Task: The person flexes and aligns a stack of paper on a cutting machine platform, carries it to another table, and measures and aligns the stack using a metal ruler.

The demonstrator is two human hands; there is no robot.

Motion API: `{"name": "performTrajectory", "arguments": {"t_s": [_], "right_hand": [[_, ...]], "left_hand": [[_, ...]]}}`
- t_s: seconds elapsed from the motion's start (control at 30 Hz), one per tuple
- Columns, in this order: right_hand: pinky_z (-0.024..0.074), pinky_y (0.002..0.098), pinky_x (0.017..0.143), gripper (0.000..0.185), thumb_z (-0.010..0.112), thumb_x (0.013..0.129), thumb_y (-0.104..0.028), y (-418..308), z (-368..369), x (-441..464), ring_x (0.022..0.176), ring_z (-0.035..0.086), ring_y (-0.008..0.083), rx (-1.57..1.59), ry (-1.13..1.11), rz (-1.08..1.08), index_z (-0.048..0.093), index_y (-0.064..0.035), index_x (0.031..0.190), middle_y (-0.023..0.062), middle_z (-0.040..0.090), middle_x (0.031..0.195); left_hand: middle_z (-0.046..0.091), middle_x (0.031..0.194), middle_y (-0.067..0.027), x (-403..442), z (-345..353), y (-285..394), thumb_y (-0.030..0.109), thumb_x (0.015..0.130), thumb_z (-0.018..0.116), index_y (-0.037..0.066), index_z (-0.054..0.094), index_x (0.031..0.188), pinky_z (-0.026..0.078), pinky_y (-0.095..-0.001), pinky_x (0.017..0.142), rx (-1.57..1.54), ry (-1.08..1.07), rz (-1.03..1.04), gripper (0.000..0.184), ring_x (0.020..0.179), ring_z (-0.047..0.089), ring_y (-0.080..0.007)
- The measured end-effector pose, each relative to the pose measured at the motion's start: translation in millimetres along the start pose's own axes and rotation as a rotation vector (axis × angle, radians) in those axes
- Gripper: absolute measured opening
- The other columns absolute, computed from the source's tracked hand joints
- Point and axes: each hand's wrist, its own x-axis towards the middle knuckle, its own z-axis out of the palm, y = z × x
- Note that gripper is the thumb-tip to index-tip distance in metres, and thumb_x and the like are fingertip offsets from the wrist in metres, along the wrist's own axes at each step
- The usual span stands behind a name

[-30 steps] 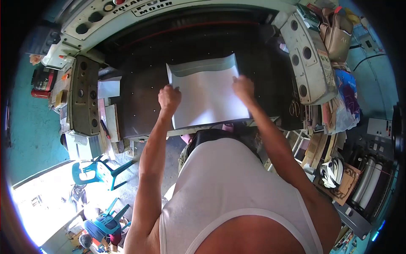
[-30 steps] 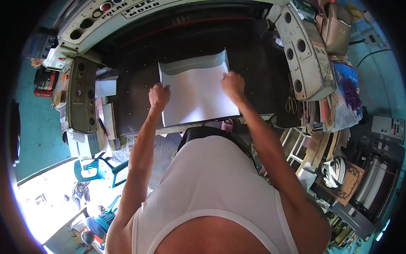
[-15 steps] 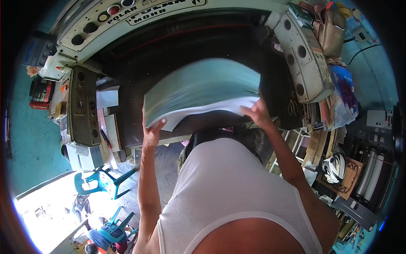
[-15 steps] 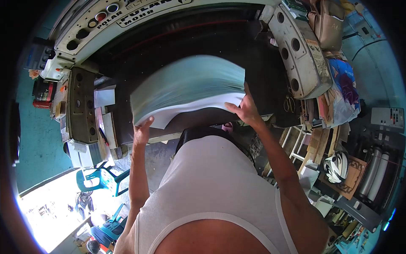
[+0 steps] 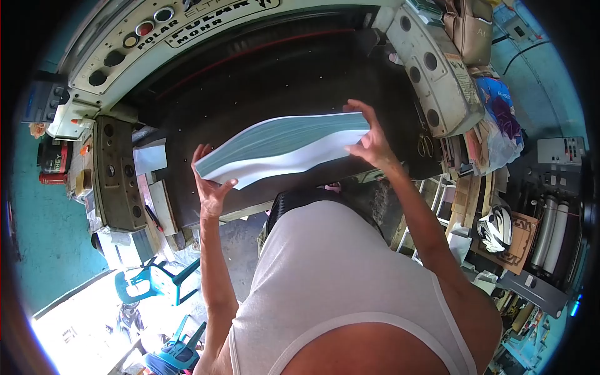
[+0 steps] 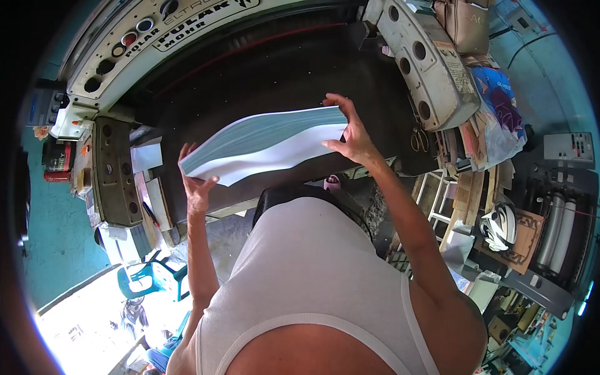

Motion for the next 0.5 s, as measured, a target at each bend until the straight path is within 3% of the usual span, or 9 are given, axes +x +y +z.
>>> {"name": "performTrajectory", "arguments": {"t_s": [0.03, 0.1, 0.17, 0.3, 0.37, 0.43, 0.5], "right_hand": [[0.0453, 0.0296, 0.094, 0.059, 0.077, 0.076, -0.002, 11.1, -4.5, -1.2, 0.099, 0.058, 0.0139, -0.012, 0.004, -0.017, 0.047, -0.0057, 0.127, 0.005, 0.061, 0.106], [0.0462, 0.0299, 0.092, 0.054, 0.078, 0.075, -0.003, 24.8, -9.4, 0.3, 0.098, 0.059, 0.014, -0.13, -0.016, 0.085, 0.052, -0.0056, 0.122, 0.0048, 0.062, 0.103], [0.0475, 0.03, 0.089, 0.046, 0.08, 0.074, -0.006, 18.4, -5.5, -4.1, 0.094, 0.061, 0.0129, -0.296, 0.012, 0.087, 0.056, -0.005, 0.114, 0.0042, 0.064, 0.097], [0.0485, 0.0308, 0.086, 0.043, 0.083, 0.074, -0.011, -9.2, 4.5, -8.2, 0.09, 0.061, 0.0134, -0.32, 0.058, 0.106, 0.058, -0.004, 0.108, 0.0036, 0.065, 0.093], [0.049, 0.0304, 0.087, 0.043, 0.084, 0.074, -0.011, -25.9, 11.0, -5.8, 0.091, 0.062, 0.0131, -0.336, -0.004, -0.064, 0.059, -0.0046, 0.109, 0.0022, 0.064, 0.093], [0.0502, 0.0307, 0.087, 0.042, 0.084, 0.075, -0.012, -10.0, 9.5, -10.4, 0.093, 0.064, 0.0143, -0.345, 0.032, -0.102, 0.062, -0.0043, 0.109, 0.0034, 0.067, 0.095], [0.0519, 0.0306, 0.084, 0.038, 0.083, 0.076, -0.014, 11.8, -0.1, -13.8, 0.092, 0.066, 0.0152, -0.411, -0.089, 0.078, 0.064, -0.0024, 0.107, 0.0068, 0.07, 0.096]], "left_hand": [[0.066, 0.105, -0.0055, -1.8, -4.1, -5.6, 0.01, 0.074, 0.084, 0.002, 0.064, 0.114, 0.048, -0.0338, 0.091, 0.028, 0.018, 0.005, 0.045, 0.098, 0.061, -0.0166], [0.066, 0.104, -0.0051, -1.9, -35.9, -39.3, 0.009, 0.075, 0.083, 0.002, 0.065, 0.113, 0.047, -0.0334, 0.091, 0.249, -0.147, -0.168, 0.043, 0.098, 0.061, -0.0167], [0.066, 0.103, -0.0044, -8.7, -40.6, -42.7, 0.008, 0.074, 0.083, 0.002, 0.066, 0.111, 0.047, -0.0315, 0.09, 0.29, -0.104, -0.213, 0.041, 0.097, 0.061, -0.0156], [0.066, 0.101, -0.0047, -9.0, -28.7, -25.1, 0.01, 0.073, 0.086, 0.002, 0.066, 0.108, 0.047, -0.0305, 0.091, 0.186, 0.002, -0.209, 0.041, 0.098, 0.061, -0.0156], [0.067, 0.1, -0.0048, -9.3, -11.7, -5.4, 0.012, 0.071, 0.088, 0.002, 0.067, 0.109, 0.047, -0.0308, 0.091, 0.015, -0.036, -0.082, 0.044, 0.099, 0.062, -0.0163], [0.069, 0.1, -0.0049, -13.3, -19.4, -17.8, 0.012, 0.069, 0.089, 0.001, 0.067, 0.108, 0.049, -0.0308, 0.089, 0.126, -0.016, -0.041, 0.046, 0.098, 0.063, -0.0164], [0.07, 0.098, -0.0063, -9.8, -34.1, -43.6, 0.011, 0.069, 0.088, 0.0, 0.069, 0.106, 0.052, -0.0312, 0.085, 0.343, -0.055, -0.129, 0.043, 0.093, 0.065, -0.0156]]}}
